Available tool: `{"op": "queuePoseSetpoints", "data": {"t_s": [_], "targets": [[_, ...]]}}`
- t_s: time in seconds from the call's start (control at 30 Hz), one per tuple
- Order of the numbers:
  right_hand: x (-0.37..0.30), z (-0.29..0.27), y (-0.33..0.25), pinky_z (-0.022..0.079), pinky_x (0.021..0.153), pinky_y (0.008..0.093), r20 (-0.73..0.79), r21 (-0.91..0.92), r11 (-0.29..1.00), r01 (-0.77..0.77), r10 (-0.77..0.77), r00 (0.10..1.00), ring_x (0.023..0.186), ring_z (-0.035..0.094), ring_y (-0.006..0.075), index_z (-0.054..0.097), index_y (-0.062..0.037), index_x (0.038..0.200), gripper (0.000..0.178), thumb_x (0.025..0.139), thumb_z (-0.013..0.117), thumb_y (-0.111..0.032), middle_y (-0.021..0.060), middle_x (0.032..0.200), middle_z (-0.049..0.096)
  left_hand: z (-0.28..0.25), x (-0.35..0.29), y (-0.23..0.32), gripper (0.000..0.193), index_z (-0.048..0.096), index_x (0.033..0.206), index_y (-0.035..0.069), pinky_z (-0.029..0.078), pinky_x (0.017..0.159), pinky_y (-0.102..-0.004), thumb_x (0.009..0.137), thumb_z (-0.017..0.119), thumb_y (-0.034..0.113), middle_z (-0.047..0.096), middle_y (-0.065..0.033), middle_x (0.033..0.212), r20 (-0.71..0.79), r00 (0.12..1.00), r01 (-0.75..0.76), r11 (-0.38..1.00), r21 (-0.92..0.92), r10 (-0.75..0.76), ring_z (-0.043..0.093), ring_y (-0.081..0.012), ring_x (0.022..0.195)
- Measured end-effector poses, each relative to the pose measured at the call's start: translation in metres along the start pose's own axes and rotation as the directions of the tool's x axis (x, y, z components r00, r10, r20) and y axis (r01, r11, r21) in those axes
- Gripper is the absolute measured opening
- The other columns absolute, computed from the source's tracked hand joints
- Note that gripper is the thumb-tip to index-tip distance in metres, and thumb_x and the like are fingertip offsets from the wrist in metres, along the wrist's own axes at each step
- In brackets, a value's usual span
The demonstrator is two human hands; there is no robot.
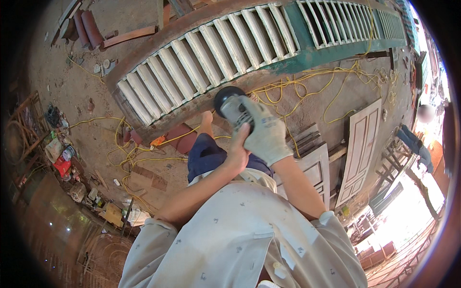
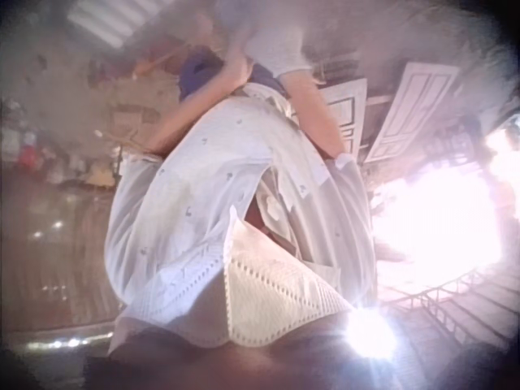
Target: The person uses an angle grinder to sand the surface of long wooden slats arranged on a green workbench. They move the tool back and forth along the slats, occasionally repositioning their hands and stepping around the work area.
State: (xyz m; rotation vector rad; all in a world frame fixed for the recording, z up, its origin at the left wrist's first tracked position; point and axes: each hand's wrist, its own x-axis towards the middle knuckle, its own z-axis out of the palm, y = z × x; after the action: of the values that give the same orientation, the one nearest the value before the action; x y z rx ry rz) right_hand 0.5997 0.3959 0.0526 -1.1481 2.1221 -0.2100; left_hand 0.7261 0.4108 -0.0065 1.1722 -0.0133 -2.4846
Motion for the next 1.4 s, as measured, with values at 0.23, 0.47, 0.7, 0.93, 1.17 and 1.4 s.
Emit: {"op": "queuePoseSetpoints", "data": {"t_s": [0.23, 0.47, 0.7, 0.93, 1.17, 1.4], "targets": [[0.007, -0.005, -0.006, 0.061, 0.082, 0.0502, 0.068, 0.012, 1.0, -0.02, 0.02, 0.998, 0.1, 0.077, 0.0392, 0.051, -0.0228, 0.155, 0.078, 0.081, 0.076, -0.029, 0.017, 0.138, 0.066, -0.003, 0.003, 0.01, 0.049, 0.055, 0.151, 0.009, 0.052, 0.112, -0.0363, 0.114, 0.054, 0.042, 0.066, -0.0044, 0.144, 0.086, 0.996, -0.02, 1.0, -0.017, 0.021, 0.065, -0.0155, 0.13], [0.013, -0.014, 0.005, 0.06, 0.087, 0.0487, 0.027, -0.018, 1.0, -0.001, 0.001, 1.0, 0.104, 0.076, 0.0382, 0.053, -0.0218, 0.155, 0.078, 0.081, 0.076, -0.028, 0.0167, 0.136, 0.067, 0.018, 0.014, 0.004, 0.047, 0.057, 0.149, 0.01, 0.055, 0.106, -0.0328, 0.114, 0.055, 0.041, 0.068, -0.0034, 0.139, 0.059, 0.998, -0.01, 0.997, -0.08, 0.015, 0.067, -0.0133, 0.126], [0.02, -0.034, 0.017, 0.059, 0.094, 0.048, -0.019, 0.025, 0.997, -0.072, 0.073, 0.997, 0.114, 0.074, 0.0377, 0.056, -0.0224, 0.153, 0.076, 0.081, 0.077, -0.031, 0.0155, 0.138, 0.069, 0.033, 0.032, -0.004, 0.049, 0.061, 0.145, 0.011, 0.058, 0.099, -0.0328, 0.111, 0.061, 0.047, 0.07, -0.0016, 0.132, 0.07, 0.996, 0.06, 0.998, 0.013, -0.061, 0.07, -0.0109, 0.116], [0.014, -0.039, 0.024, 0.058, 0.096, 0.0498, -0.043, 0.035, 0.988, -0.152, 0.154, 0.987, 0.115, 0.073, 0.0387, 0.055, -0.0224, 0.154, 0.078, 0.08, 0.078, -0.029, 0.0165, 0.134, 0.072, 0.031, 0.039, -0.008, 0.053, 0.061, 0.144, 0.011, 0.058, 0.1, -0.0352, 0.109, 0.062, 0.051, 0.071, -0.0002, 0.13, 0.07, 0.985, 0.144, 0.98, 0.136, -0.155, 0.069, -0.0103, 0.116], [0.008, -0.014, -0.019, 0.061, 0.089, 0.0502, 0.173, 0.009, 0.999, -0.048, 0.046, 0.984, 0.106, 0.075, 0.0407, 0.051, -0.0225, 0.156, 0.078, 0.082, 0.075, -0.029, 0.0161, 0.139, 0.061, -0.017, -0.001, 0.008, 0.06, 0.047, 0.16, 0.012, 0.041, 0.124, -0.0437, 0.114, 0.048, 0.051, 0.059, -0.007, 0.156, 0.02, 1.0, 0.006, 1.0, -0.005, -0.006, 0.055, -0.023, 0.145], [0.017, -0.039, 0.023, 0.059, 0.093, 0.0528, 0.022, -0.024, 0.992, -0.123, 0.123, 0.992, 0.111, 0.074, 0.0417, 0.053, -0.0222, 0.154, 0.076, 0.081, 0.075, -0.026, 0.0216, 0.137, 0.068, 0.032, 0.039, -0.017, 0.062, 0.054, 0.151, 0.008, 0.051, 0.115, -0.0409, 0.109, 0.06, 0.053, 0.067, -0.0065, 0.141, 0.062, 0.998, -0.03, 0.998, 0.054, 0.027, 0.067, -0.0197, 0.129]]}}
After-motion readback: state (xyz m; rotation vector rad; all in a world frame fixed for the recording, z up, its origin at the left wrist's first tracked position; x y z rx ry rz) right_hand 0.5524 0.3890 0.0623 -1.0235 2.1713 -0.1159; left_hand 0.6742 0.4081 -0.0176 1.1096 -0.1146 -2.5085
